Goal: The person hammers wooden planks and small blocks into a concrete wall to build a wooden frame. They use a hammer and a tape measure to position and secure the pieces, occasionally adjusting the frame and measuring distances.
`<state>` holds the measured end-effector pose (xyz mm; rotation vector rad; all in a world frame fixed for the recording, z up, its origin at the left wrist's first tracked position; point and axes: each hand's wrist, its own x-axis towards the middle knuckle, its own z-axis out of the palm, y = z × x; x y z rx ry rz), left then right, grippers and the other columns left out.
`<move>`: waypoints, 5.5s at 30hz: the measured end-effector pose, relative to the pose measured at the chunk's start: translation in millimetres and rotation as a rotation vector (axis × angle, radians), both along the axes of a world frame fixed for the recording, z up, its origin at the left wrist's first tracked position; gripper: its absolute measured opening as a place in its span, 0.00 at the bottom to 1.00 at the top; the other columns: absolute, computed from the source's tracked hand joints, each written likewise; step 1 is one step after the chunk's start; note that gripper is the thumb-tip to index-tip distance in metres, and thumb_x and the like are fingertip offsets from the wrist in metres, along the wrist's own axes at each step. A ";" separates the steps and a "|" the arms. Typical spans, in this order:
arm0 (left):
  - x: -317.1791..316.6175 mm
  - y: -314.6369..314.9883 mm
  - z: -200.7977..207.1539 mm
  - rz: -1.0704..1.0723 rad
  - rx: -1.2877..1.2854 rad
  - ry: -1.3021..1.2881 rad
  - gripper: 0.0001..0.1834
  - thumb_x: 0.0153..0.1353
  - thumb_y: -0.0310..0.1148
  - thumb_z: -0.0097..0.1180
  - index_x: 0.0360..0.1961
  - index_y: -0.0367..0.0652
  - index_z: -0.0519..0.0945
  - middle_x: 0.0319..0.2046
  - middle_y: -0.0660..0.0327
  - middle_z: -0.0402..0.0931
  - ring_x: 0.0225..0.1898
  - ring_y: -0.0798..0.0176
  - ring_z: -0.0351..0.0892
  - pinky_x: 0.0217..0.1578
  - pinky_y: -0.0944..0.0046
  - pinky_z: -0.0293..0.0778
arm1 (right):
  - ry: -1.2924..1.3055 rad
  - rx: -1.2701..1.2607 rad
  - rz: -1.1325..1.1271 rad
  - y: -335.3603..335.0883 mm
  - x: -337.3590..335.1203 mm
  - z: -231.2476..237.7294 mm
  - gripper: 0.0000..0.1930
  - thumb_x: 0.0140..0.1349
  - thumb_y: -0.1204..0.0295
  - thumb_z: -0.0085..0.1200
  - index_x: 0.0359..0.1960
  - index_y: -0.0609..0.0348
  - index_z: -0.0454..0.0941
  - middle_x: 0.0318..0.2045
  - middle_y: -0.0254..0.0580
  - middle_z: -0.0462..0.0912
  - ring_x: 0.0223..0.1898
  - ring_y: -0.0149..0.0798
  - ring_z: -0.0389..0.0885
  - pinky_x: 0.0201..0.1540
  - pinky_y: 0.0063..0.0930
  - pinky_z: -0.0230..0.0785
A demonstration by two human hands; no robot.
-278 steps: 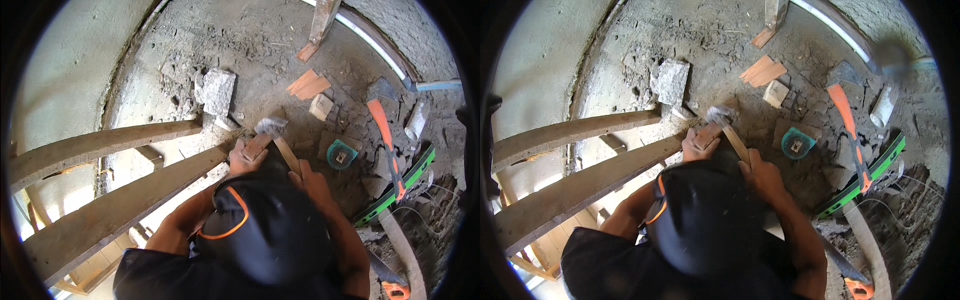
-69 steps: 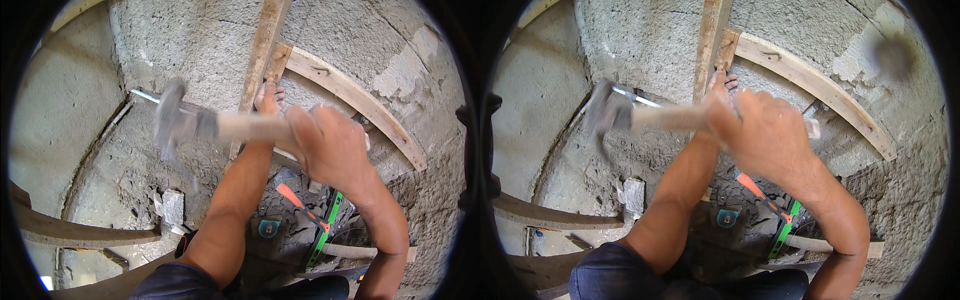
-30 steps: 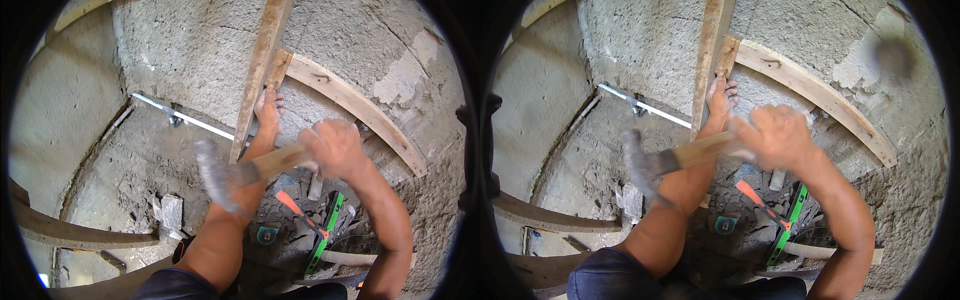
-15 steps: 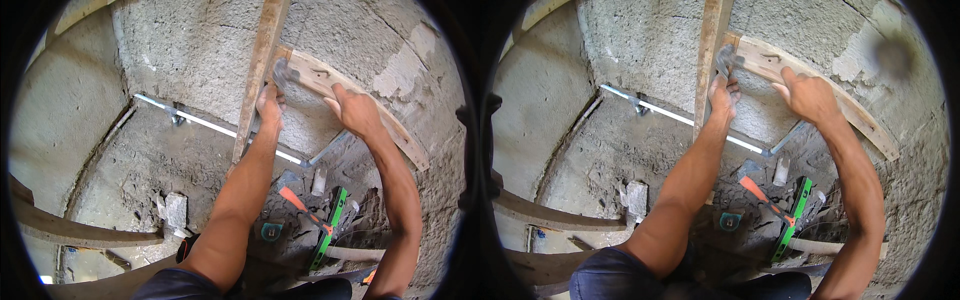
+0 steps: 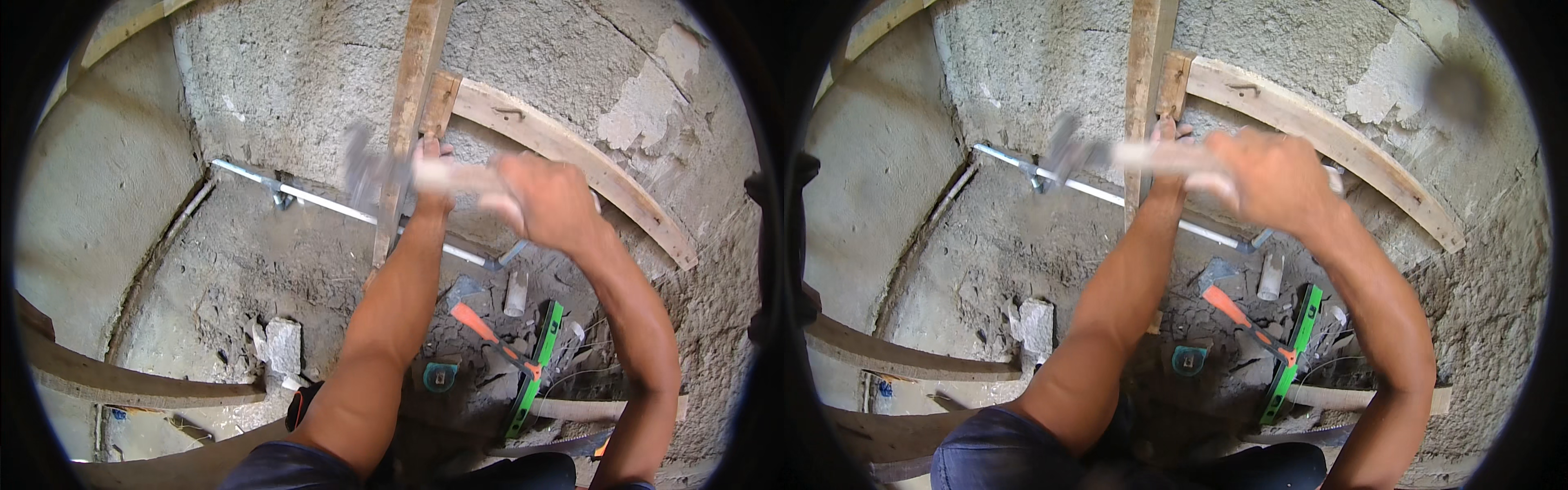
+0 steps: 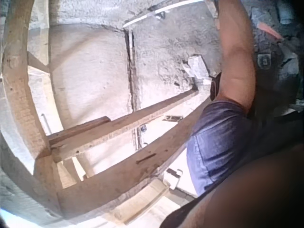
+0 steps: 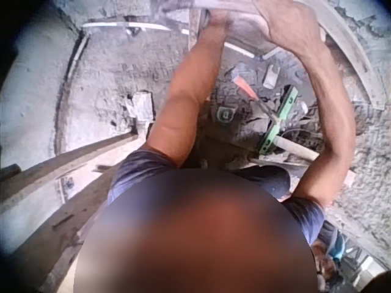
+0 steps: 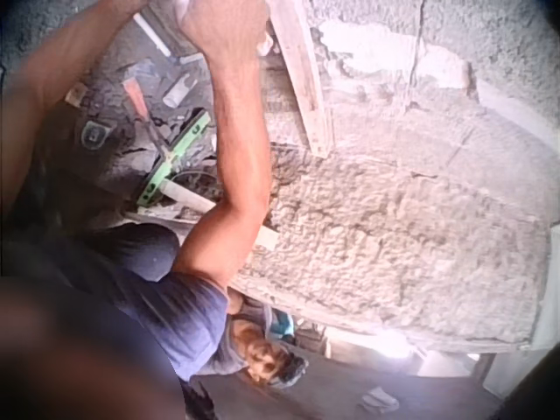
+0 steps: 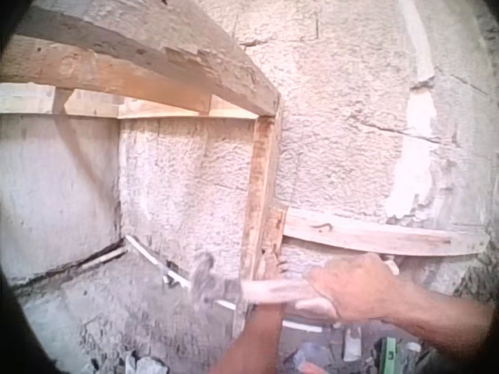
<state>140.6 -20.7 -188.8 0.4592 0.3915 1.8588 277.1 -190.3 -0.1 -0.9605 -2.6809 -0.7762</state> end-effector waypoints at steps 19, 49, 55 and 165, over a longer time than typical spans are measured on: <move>-4.9 -3.8 1.3 -0.085 -0.029 0.043 0.24 0.74 0.53 0.60 0.62 0.53 0.73 0.42 0.63 0.80 0.38 0.68 0.74 0.33 0.62 0.72 | 0.212 -0.092 -0.367 35.8 10.0 -21.4 0.27 0.77 0.46 0.48 0.55 0.60 0.72 0.31 0.62 0.87 0.35 0.66 0.88 0.38 0.59 0.79; -131.2 -17.9 166.8 0.787 0.379 1.827 0.85 0.42 0.59 0.83 0.82 0.32 0.31 0.71 0.28 0.59 0.69 0.30 0.68 0.70 0.47 0.68 | 0.537 0.109 0.516 43.9 25.2 -155.0 0.25 0.63 0.50 0.67 0.48 0.59 0.80 0.32 0.49 0.85 0.31 0.55 0.86 0.31 0.47 0.79; -137.0 -6.1 158.9 0.928 0.471 1.857 0.84 0.44 0.61 0.80 0.83 0.46 0.26 0.68 0.30 0.60 0.63 0.28 0.74 0.60 0.41 0.77 | 0.542 -0.115 -0.041 51.0 12.0 -146.4 0.23 0.68 0.46 0.61 0.42 0.55 0.79 0.25 0.44 0.81 0.21 0.50 0.82 0.25 0.43 0.79; 224.6 -83.1 171.1 0.916 0.833 2.313 0.26 0.62 0.32 0.58 0.62 0.49 0.73 0.51 0.50 0.78 0.56 0.42 0.77 0.56 0.40 0.70 | 0.594 -1.003 -0.513 -94.8 173.2 -255.5 0.31 0.64 0.40 0.63 0.47 0.59 0.88 0.48 0.57 0.89 0.53 0.56 0.88 0.56 0.52 0.78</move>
